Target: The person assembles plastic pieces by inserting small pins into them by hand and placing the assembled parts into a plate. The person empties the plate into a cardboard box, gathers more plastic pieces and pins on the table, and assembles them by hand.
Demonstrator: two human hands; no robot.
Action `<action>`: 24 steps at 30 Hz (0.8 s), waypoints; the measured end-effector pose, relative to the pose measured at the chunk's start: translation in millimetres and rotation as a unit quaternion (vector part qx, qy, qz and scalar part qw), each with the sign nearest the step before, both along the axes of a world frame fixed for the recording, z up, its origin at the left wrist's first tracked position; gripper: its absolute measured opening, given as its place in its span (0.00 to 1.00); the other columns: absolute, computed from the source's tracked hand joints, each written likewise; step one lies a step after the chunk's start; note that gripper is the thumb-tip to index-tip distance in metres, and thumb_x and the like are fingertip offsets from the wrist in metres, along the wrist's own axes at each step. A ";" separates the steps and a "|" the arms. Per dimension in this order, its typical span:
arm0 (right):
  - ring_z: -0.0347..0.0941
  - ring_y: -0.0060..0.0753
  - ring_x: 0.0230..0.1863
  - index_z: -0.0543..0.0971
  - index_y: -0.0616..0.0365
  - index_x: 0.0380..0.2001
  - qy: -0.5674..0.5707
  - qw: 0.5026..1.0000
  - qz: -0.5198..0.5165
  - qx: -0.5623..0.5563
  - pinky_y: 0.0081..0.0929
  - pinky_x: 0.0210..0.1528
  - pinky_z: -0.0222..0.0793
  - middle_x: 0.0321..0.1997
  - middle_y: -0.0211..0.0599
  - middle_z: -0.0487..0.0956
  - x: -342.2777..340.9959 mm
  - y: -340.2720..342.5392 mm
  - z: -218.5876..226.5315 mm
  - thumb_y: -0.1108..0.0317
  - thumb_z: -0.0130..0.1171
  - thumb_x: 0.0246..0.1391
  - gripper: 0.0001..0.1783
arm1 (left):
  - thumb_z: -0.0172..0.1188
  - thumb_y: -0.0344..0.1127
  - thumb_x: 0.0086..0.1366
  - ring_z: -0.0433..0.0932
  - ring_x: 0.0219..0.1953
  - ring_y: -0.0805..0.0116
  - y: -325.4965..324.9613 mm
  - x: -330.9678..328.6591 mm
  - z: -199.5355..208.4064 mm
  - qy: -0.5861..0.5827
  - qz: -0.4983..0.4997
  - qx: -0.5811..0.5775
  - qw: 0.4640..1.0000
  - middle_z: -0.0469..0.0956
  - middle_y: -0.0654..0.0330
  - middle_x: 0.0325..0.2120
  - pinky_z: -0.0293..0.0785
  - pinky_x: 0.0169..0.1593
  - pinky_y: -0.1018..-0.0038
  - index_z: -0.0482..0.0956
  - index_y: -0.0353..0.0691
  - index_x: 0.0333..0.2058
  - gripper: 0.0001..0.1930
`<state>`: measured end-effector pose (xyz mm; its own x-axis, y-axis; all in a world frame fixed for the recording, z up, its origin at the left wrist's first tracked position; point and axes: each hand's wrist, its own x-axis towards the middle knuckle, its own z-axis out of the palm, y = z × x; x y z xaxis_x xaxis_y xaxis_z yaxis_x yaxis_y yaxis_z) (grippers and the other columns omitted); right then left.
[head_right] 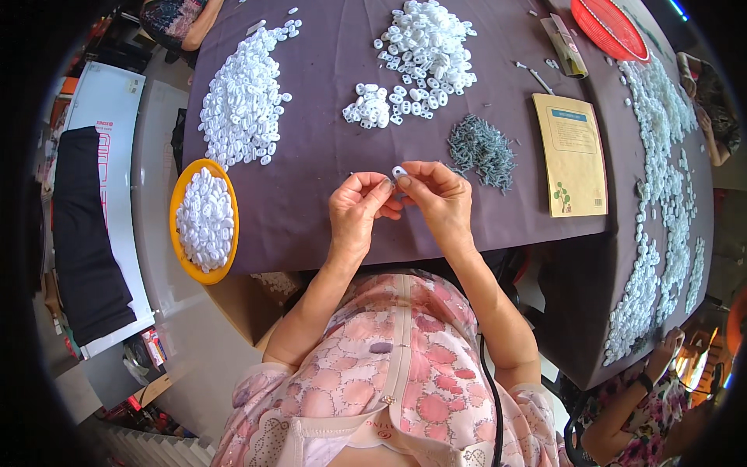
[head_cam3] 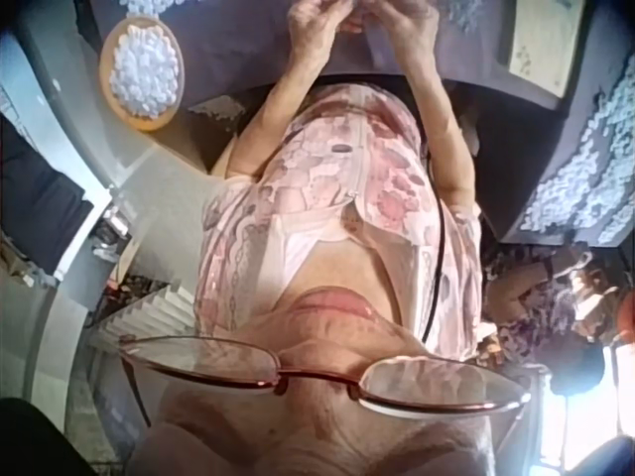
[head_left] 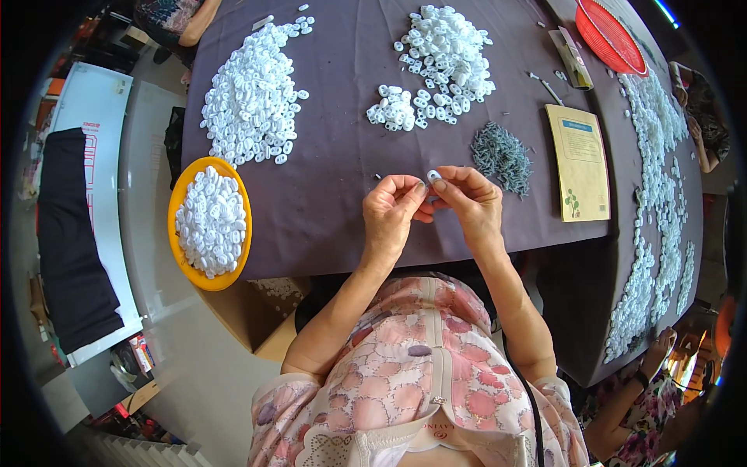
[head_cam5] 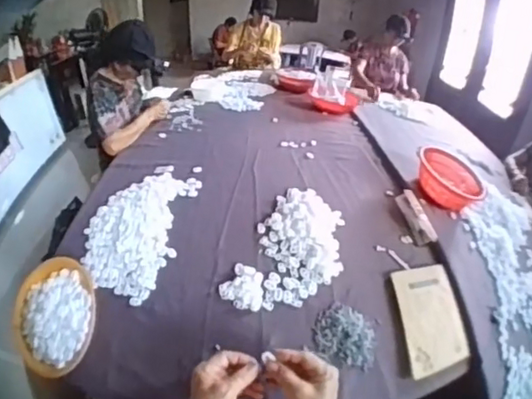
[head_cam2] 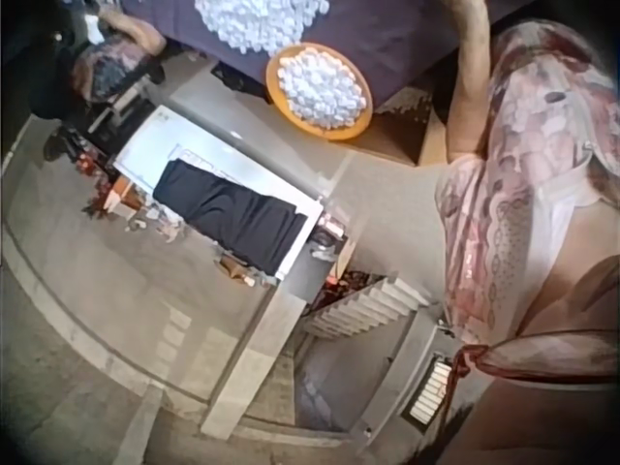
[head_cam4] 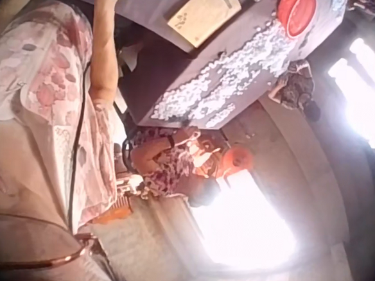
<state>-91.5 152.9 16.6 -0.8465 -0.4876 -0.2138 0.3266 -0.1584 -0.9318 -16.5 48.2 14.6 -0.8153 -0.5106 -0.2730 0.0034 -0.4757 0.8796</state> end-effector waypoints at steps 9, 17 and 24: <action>0.73 0.16 0.31 0.78 0.65 0.34 0.052 0.998 0.014 0.014 0.14 0.34 0.71 0.30 0.30 0.79 5.6 -0.2 -2.4 0.79 0.57 0.48 0.08 | 0.55 0.28 0.60 0.79 0.25 0.68 -1.7 -0.7 -1.0 -0.005 -0.012 0.003 1.000 0.78 0.56 0.26 0.77 0.27 0.78 0.74 0.33 0.32 0.05; 0.70 0.12 0.31 0.78 0.64 0.35 0.098 0.995 0.006 0.035 0.12 0.34 0.68 0.29 0.26 0.79 1.4 -4.0 -3.0 0.78 0.57 0.49 0.07 | 0.57 0.29 0.59 0.79 0.29 0.67 -2.0 -3.7 7.0 -0.066 -0.003 0.083 0.994 0.78 0.56 0.28 0.78 0.33 0.72 0.76 0.35 0.33 0.05; 0.72 0.17 0.37 0.75 0.62 0.41 0.170 0.981 0.058 0.075 0.15 0.40 0.69 0.36 0.29 0.77 -0.8 1.7 -2.9 0.81 0.56 0.48 0.14 | 0.56 0.30 0.59 0.78 0.32 0.69 -1.5 -5.4 -1.1 -0.056 0.008 0.168 0.984 0.78 0.57 0.30 0.76 0.39 0.70 0.76 0.36 0.34 0.05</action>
<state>-92.3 154.6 13.6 -0.8224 -0.5689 -0.0058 0.0006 0.0094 -1.0000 -22.0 46.7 13.4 -0.7636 -0.3884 -0.5158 -0.0748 -0.7402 0.6682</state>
